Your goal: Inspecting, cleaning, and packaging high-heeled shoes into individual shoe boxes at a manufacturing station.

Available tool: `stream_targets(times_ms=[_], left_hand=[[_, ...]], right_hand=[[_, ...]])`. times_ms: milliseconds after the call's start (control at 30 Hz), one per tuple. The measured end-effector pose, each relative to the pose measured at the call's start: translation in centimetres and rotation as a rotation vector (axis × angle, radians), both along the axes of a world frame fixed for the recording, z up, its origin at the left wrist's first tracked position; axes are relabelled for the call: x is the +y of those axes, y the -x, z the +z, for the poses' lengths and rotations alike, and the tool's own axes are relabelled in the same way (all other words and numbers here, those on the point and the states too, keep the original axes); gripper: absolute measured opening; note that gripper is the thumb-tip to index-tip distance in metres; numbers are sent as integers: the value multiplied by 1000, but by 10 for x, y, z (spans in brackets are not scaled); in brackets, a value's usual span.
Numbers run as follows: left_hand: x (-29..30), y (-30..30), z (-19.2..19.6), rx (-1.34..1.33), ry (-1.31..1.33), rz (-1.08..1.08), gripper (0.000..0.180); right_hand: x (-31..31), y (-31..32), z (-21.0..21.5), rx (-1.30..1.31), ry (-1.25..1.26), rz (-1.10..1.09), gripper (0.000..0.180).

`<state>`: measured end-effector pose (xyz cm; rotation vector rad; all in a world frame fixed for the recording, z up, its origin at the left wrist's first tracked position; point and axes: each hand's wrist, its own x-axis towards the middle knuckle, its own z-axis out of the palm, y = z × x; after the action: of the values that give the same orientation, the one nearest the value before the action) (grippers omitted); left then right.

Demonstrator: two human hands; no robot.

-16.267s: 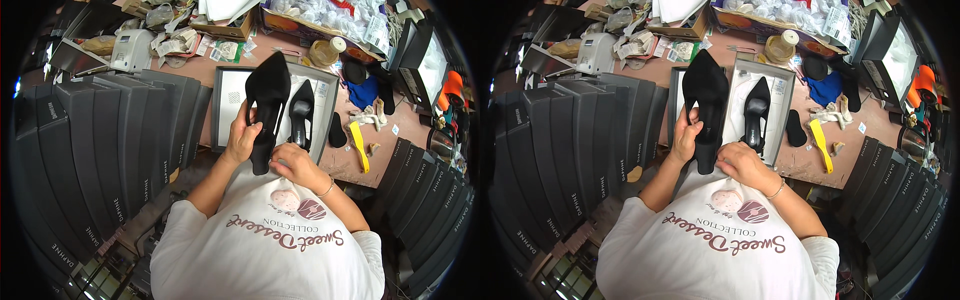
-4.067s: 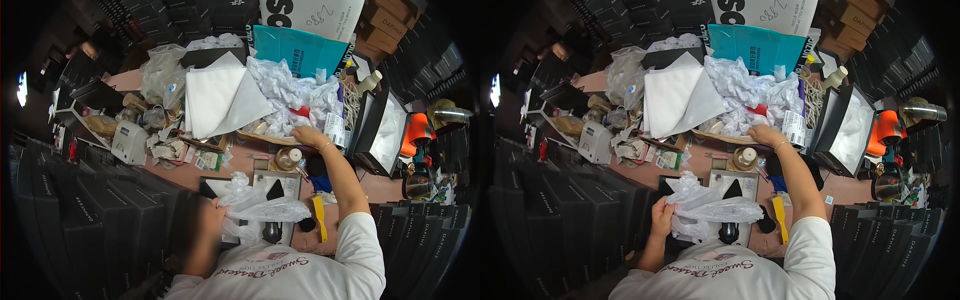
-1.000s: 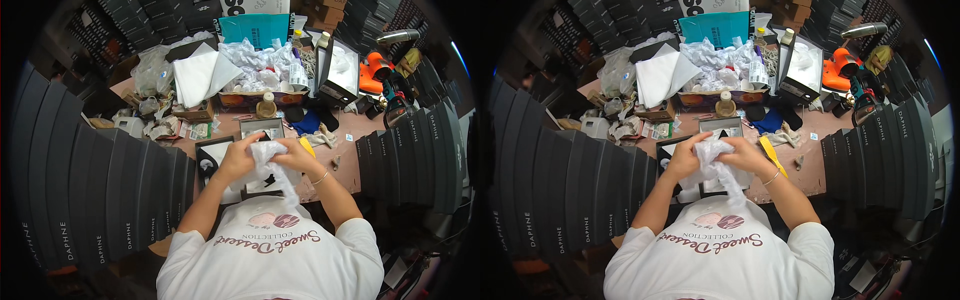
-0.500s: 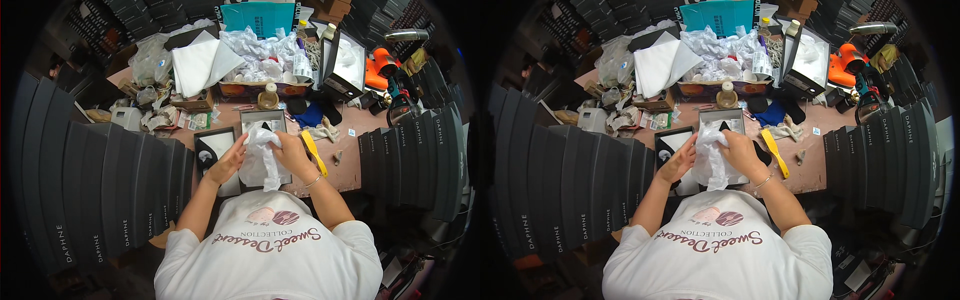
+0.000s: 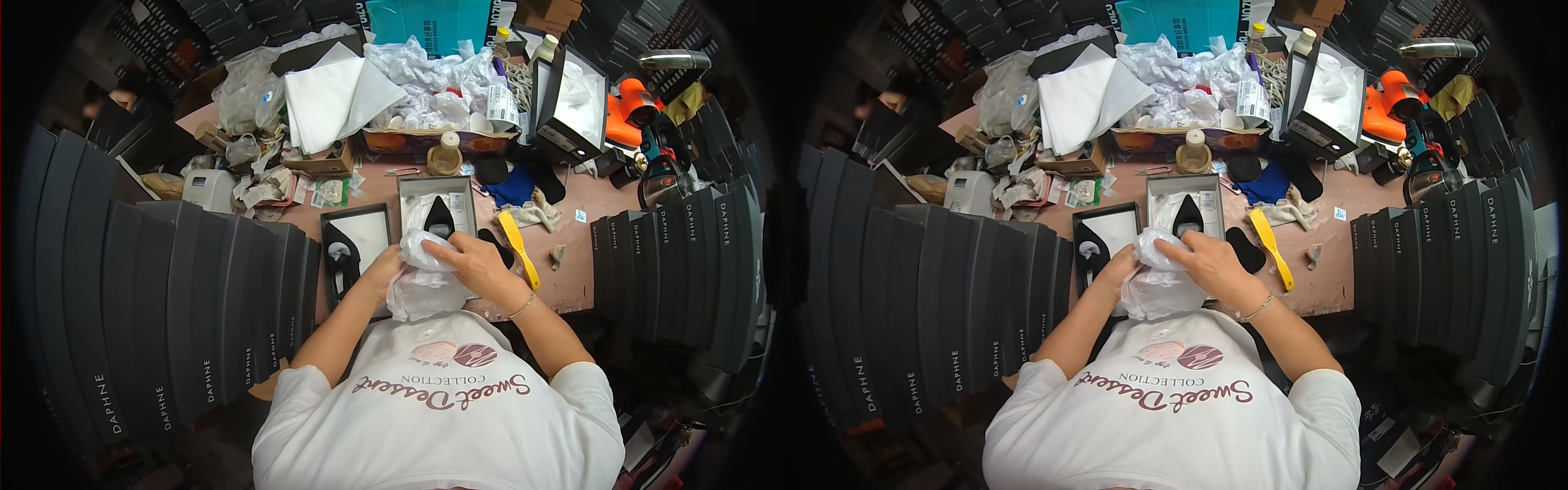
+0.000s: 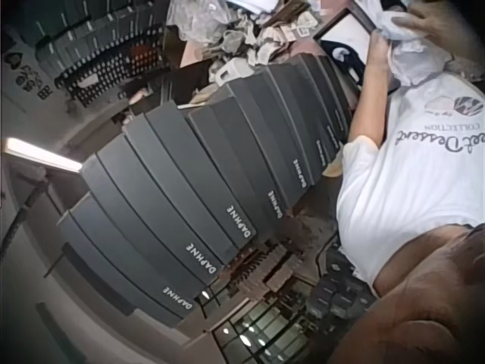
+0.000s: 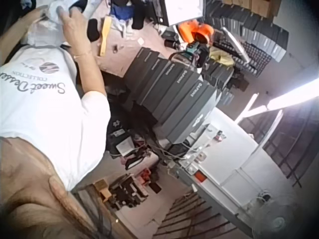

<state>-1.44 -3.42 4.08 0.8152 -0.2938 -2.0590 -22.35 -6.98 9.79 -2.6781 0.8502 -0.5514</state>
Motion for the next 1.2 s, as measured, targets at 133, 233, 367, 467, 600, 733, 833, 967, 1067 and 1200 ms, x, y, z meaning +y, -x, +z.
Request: stream_targets(times_ms=[133,233,367,467,600,733,833,967,1067,1200], left_hand=[[9,-7,-6,150,-9,-55,38],[13,0,6,-256,132,-80,35],[9,-3,15,-417,378,-63,29],[-1,0,30,-722,630,5,18],[-1,-9,9,-756,424,-214,26],[15,-3,5,-195,183,-153,42],[19,-2,16,110,92,-46,43],[15,-11,14,-232,170,-152,42],[5,-16,26,-475,538,-263,38],[-6,-18,36,-645,495,-162,37]], right_hand=[[4,3,-5,103,37,53,60],[-1,7,12,20,-200,116,62],[-25,21,19,-336,-695,141,67],[-21,13,-17,-293,-1173,108,47],[-12,10,-26,-379,-802,-134,35],[5,7,-23,-49,-79,-197,51],[7,1,-33,63,157,-160,59],[5,13,2,-1,-60,37,70],[-16,18,-12,-320,-887,160,65],[-13,7,-15,-403,-1313,34,42]])
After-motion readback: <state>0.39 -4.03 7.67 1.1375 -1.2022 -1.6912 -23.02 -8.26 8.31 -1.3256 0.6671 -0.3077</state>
